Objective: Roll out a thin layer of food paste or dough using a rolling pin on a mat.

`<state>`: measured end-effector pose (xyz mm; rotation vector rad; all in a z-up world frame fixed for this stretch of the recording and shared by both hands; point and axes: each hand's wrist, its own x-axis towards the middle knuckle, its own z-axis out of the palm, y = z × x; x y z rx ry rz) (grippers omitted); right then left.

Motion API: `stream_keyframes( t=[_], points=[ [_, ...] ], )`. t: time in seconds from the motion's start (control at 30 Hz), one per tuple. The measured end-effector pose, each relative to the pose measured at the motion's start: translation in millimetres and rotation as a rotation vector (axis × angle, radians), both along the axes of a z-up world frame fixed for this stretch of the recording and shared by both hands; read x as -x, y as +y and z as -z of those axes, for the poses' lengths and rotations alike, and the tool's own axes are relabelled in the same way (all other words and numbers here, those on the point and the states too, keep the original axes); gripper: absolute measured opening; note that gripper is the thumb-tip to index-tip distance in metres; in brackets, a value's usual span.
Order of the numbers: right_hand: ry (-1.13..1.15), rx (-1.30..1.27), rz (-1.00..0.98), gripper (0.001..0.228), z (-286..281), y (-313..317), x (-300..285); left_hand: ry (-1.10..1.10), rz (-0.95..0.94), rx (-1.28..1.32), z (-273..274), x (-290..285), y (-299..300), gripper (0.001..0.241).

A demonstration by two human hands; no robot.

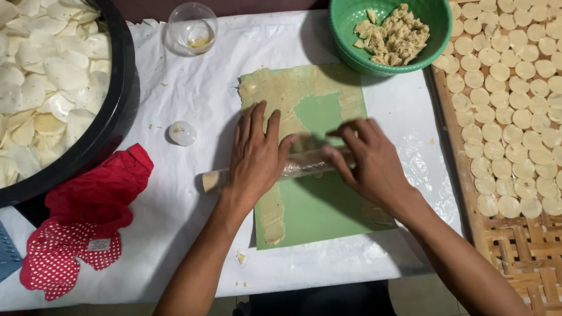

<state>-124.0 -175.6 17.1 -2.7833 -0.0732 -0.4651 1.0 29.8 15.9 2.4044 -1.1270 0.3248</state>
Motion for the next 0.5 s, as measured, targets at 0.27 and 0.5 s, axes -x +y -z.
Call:
stream_keyframes(
  t=[0.27,0.5],
  points=[
    [0.313,0.080,0.165,0.065,12,8,-26,0.236,-0.080,-0.088,6,13,-5,0.061],
    [0.101,0.172,0.096,0.069,33,25,36,-0.017,-0.065,-0.150,36,72,11,0.060]
  ],
)
